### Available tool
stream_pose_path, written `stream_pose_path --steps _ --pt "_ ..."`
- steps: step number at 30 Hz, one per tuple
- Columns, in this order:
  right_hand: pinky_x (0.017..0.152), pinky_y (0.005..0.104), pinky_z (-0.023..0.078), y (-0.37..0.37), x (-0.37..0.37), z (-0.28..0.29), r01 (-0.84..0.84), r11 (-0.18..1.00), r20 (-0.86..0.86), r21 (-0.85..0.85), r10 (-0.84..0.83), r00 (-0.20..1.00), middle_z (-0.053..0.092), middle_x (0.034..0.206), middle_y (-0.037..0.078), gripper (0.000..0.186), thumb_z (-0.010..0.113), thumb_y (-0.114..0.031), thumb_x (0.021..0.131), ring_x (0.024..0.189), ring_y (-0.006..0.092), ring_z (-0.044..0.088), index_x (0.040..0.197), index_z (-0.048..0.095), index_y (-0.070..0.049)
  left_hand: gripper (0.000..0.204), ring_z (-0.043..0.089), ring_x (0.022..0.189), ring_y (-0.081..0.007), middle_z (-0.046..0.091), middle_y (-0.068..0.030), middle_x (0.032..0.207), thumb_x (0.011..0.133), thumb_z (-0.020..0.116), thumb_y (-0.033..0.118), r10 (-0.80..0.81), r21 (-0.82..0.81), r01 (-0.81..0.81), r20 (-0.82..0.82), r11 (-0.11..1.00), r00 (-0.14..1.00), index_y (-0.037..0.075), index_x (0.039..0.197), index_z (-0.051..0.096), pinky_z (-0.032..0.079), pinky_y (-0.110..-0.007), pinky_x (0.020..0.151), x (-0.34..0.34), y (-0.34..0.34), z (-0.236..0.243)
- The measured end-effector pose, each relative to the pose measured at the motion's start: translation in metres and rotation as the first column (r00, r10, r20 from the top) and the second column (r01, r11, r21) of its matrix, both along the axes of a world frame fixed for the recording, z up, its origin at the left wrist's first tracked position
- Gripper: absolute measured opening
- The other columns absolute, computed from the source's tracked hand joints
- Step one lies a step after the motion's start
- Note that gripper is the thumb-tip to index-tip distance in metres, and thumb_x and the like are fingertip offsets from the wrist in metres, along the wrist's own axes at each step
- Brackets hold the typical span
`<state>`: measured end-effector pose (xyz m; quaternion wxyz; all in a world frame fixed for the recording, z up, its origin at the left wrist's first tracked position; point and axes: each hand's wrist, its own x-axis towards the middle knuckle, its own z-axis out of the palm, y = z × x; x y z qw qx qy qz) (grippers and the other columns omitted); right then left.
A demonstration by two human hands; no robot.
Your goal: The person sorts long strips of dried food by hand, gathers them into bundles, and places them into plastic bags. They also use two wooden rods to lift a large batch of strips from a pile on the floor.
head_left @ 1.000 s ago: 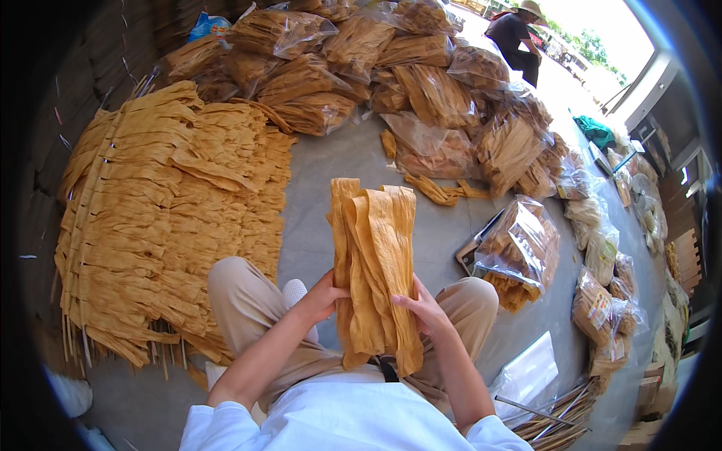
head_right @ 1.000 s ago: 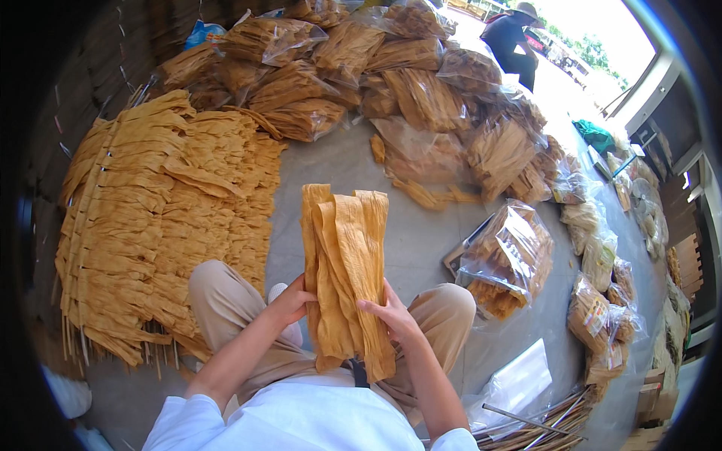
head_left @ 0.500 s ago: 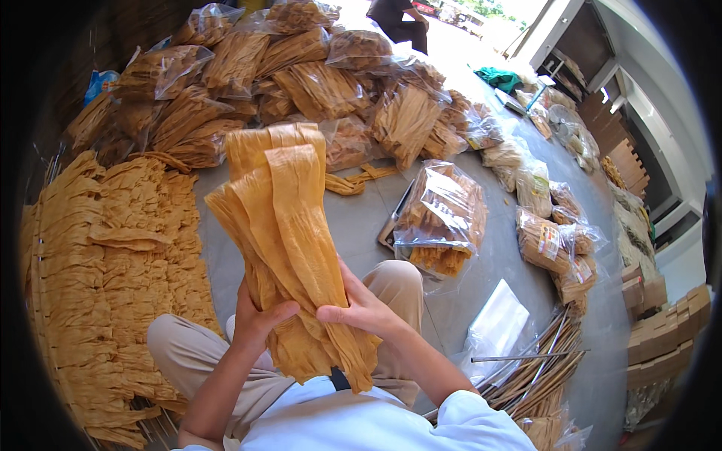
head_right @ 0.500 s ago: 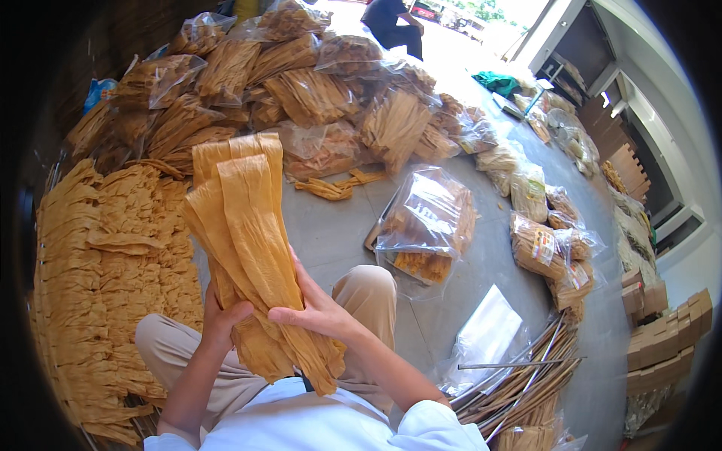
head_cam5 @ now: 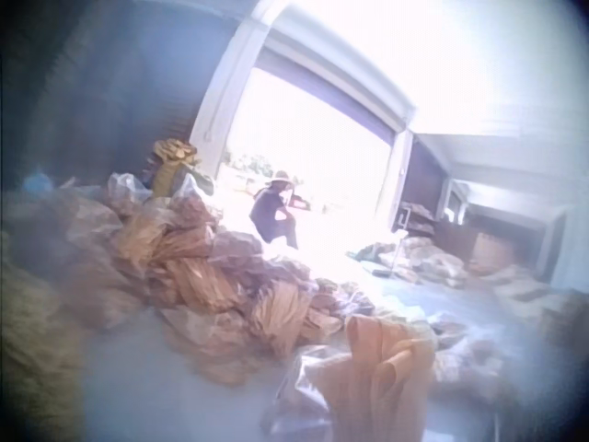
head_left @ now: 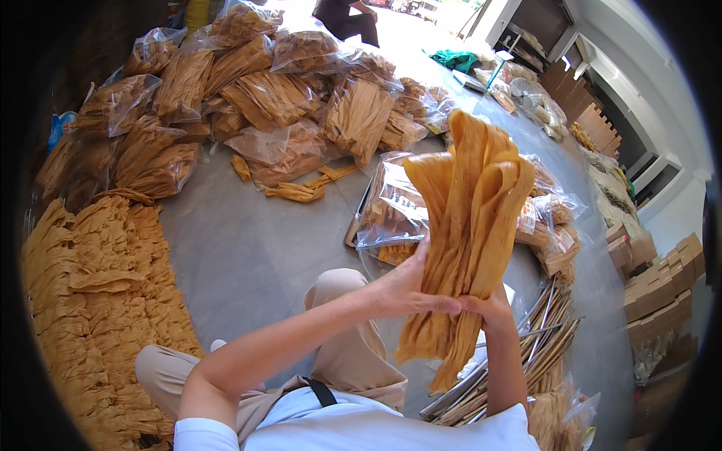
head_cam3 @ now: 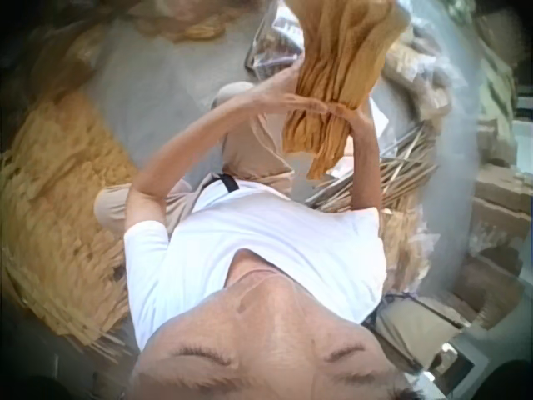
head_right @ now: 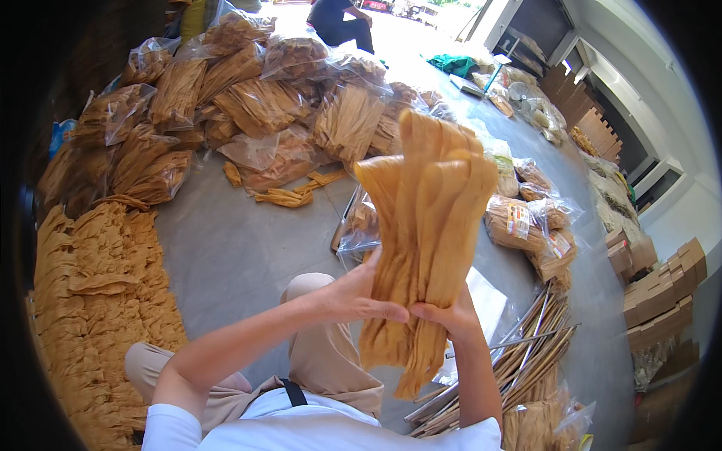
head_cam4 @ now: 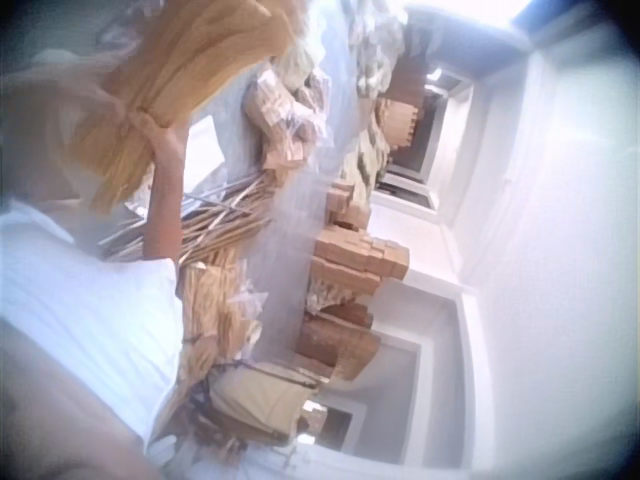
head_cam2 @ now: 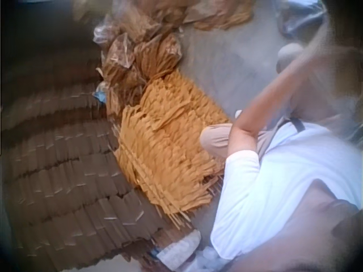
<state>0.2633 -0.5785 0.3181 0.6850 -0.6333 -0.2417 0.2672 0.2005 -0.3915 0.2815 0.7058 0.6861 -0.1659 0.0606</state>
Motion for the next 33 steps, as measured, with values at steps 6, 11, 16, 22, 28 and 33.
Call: stream_pose_path --steps 6,11,16,22,28,33 --pt "0.091 0.0329 0.044 -0.086 0.007 -0.099 0.146 0.953 -0.103 -0.264 -0.178 0.979 0.058 0.111 0.01 0.071 0.08 -0.009 0.061 0.102 0.0189 0.056 0.123 0.045 0.003 0.064 0.031 0.129 -0.0378 0.034 -0.0211 0.139 0.08 0.066 0.027 0.018 0.793 0.172 -0.225 0.584 0.974 0.018 0.137 0.04 0.031 -0.045 0.105 0.044 0.044 -0.078" --pt "0.094 0.0321 0.041 -0.112 -0.004 -0.152 0.089 0.879 0.031 -0.469 -0.084 0.996 0.055 0.115 0.009 0.083 0.083 -0.012 0.057 0.106 0.0197 0.053 0.127 0.041 0.002 0.047 0.017 0.136 -0.0392 0.021 -0.0171 0.148 0.083 0.062 0.021 0.244 0.86 0.312 -0.43 0.403 0.869 0.03 0.128 0.053 0.024 -0.051 0.107 0.078 0.072 -0.111" --pt "0.098 0.0324 0.039 -0.109 -0.006 -0.196 -0.001 0.769 0.077 -0.639 0.065 0.995 0.054 0.119 0.011 0.094 0.083 -0.016 0.055 0.112 0.0206 0.05 0.134 0.035 0.001 0.05 0.0 0.14 -0.0398 0.005 -0.0158 0.153 0.081 0.055 0.014 0.18 0.9 0.369 -0.413 0.234 0.893 0.031 0.128 0.053 0.015 -0.056 0.108 0.121 0.05 -0.13" --pt "0.092 0.0369 0.045 -0.068 0.014 -0.179 0.05 0.582 0.139 -0.812 0.109 0.984 0.06 0.111 0.022 0.099 0.079 -0.03 0.054 0.106 0.0339 0.057 0.136 0.031 -0.004 0.056 0.003 0.14 -0.038 0.007 -0.0134 0.153 0.077 0.056 0.01 0.19 0.979 0.162 -0.185 0.127 0.964 0.017 0.132 0.049 0.011 -0.057 0.109 0.143 0.026 -0.164" --pt "0.091 0.0382 0.045 -0.041 0.048 -0.195 0.117 0.593 0.218 -0.797 0.1 0.971 0.06 0.111 0.023 0.099 0.078 -0.03 0.053 0.106 0.0351 0.057 0.136 0.032 -0.005 0.042 0.053 0.107 -0.0326 0.052 -0.016 0.12 0.078 0.055 0.001 0.363 0.756 -0.186 -0.074 0.628 0.929 0.004 0.12 0.055 0.044 -0.04 0.09 0.148 0.04 -0.167" --pt "0.095 0.0326 0.041 -0.023 0.071 -0.204 0.035 0.792 0.075 -0.609 0.013 0.997 0.058 0.114 0.015 0.088 0.082 -0.021 0.055 0.108 0.024 0.055 0.129 0.04 0.0 0.027 0.061 0.087 -0.0328 0.061 -0.0144 0.088 0.067 0.055 -0.009 0.51 0.557 -0.448 0.05 0.7 0.859 0.0 0.088 0.068 0.048 -0.037 0.078 0.142 0.049 -0.164"
